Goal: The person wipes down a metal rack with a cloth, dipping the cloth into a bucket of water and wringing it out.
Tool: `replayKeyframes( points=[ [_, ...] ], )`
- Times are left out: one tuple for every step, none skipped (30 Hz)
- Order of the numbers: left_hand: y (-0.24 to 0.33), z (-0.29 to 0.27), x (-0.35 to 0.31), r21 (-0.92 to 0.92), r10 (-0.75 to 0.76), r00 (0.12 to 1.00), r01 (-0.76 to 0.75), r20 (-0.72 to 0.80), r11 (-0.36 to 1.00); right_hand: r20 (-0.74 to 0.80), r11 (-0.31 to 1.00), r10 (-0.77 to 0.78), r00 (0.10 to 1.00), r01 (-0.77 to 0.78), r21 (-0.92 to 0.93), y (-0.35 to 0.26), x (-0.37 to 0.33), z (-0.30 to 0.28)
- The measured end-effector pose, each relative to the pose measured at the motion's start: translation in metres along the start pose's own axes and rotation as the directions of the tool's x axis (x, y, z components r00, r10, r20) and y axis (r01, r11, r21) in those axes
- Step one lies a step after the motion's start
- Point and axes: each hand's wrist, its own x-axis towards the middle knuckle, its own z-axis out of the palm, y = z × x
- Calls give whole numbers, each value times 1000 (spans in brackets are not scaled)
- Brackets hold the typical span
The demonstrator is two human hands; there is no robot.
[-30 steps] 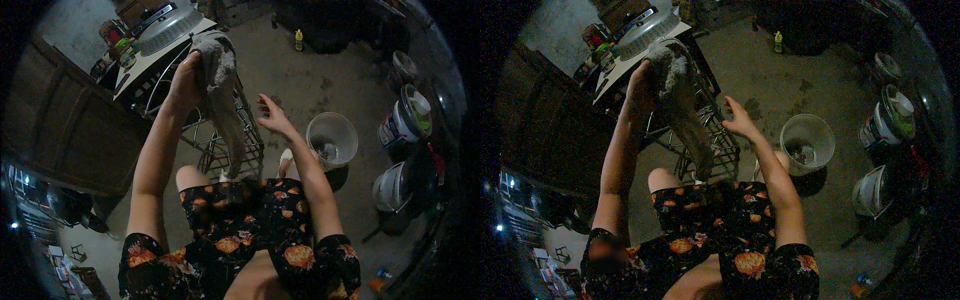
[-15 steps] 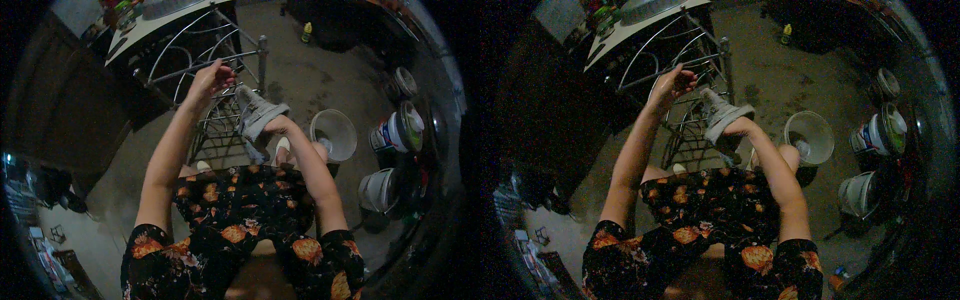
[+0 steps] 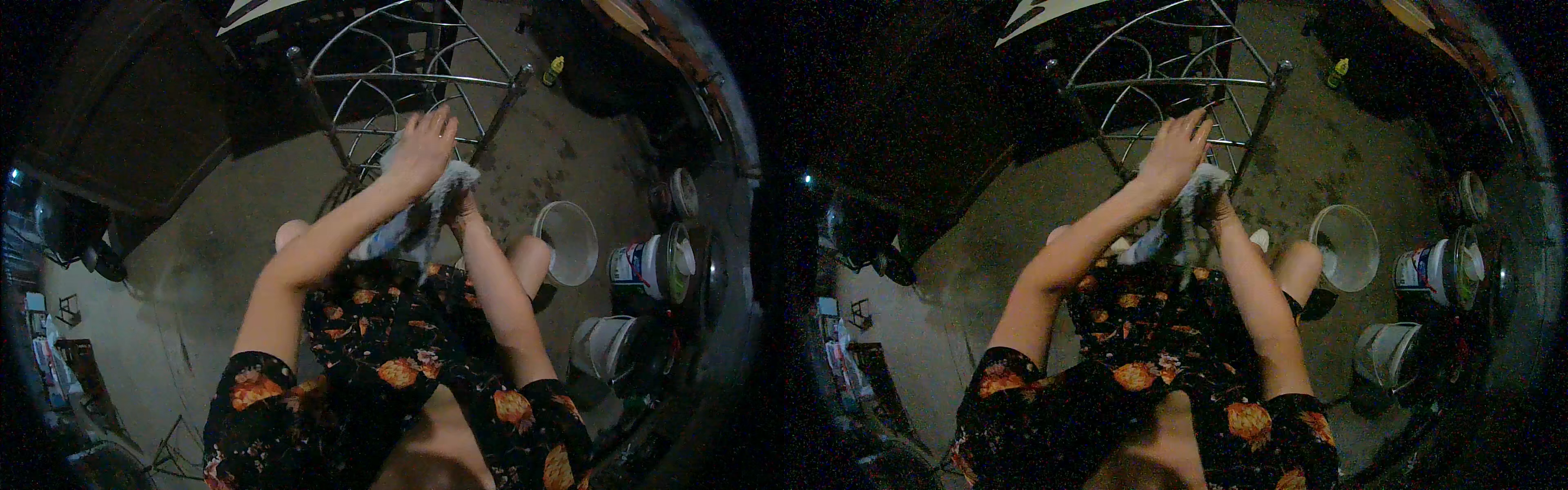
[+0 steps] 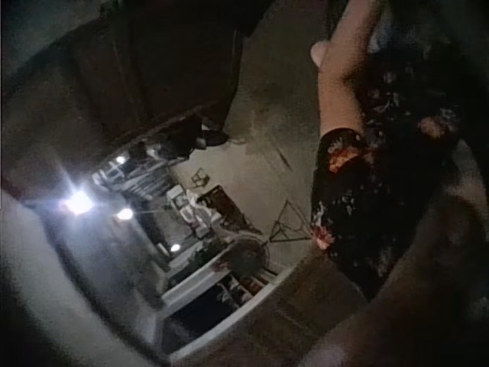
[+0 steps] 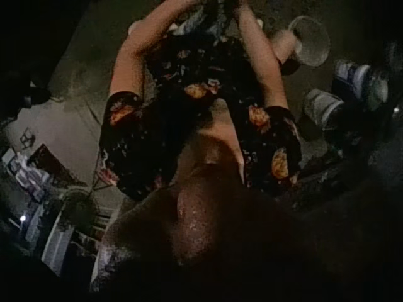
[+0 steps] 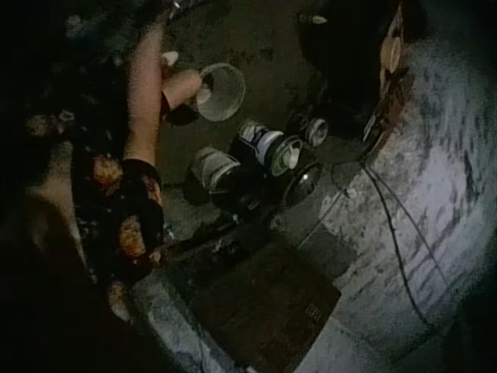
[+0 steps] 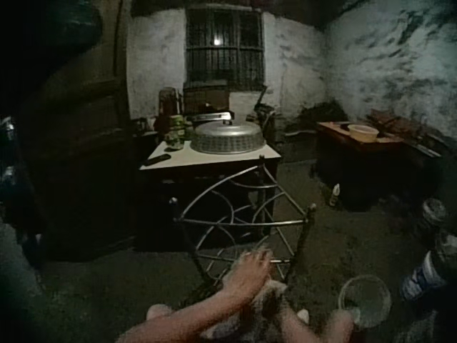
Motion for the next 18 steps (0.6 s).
replayKeyframes(
  points=[
    [-3,-14,1,109,102,994,-104,26,989,23,998,30,999,-31,46,-3,3,-22],
    [-21,-32,-13,210,149,982,-171,117,963,-24,989,90,996,-86,120,-12,-18,21],
    [-22,-35,-18,220,223,907,-314,357,924,146,995,-3,989,-11,97,-20,-19,35],
    [-21,-36,-22,190,272,771,-450,576,873,91,999,27,996,-24,-39,-25,-15,41],
    [-20,-35,-25,125,291,582,-569,759,812,31,984,49,998,-43,-173,-29,-13,47],
    [-31,-14,-42,29,454,564,-648,690,761,-93,931,83,992,-111,-349,-17,-18,77],
    [-38,6,-50,-33,477,659,-566,581,824,-225,841,70,972,-179,-511,-11,-22,100],
    [-34,26,-37,-119,519,733,-526,439,842,97,743,-50,994,102,-662,-19,4,54],
    [-25,19,-23,-138,521,714,-523,468,841,43,802,-104,994,110,-587,-26,7,50],
    [-20,1,-15,-134,497,701,-506,512,852,8,859,-132,991,118,-498,-24,8,61],
    [-21,-3,-18,-179,499,759,-470,418,864,-31,906,-156,987,130,-403,-26,7,71],
    [-24,-11,-18,-224,490,814,-438,314,871,-77,901,-180,981,133,-412,-35,4,79],
    [-28,-13,-17,-283,470,860,-409,199,868,-73,958,-124,990,101,-268,-47,0,75],
    [-38,-13,-18,-408,332,914,-219,232,887,-59,991,-70,996,63,-117,-60,-6,69],
    [-55,-6,-27,-617,128,968,35,218,786,-30,999,-20,999,21,35,-72,-11,67],
    [-63,-8,-35,-745,-249,926,375,283,551,-28,999,-27,999,28,22,-75,-23,75],
    [-67,-8,-42,-792,-552,725,584,412,175,27,996,21,999,-24,91,-76,-22,72],
    [-59,-12,-43,-756,-549,627,654,552,-14,73,985,66,995,-77,156,-75,-24,63]
  ],
)
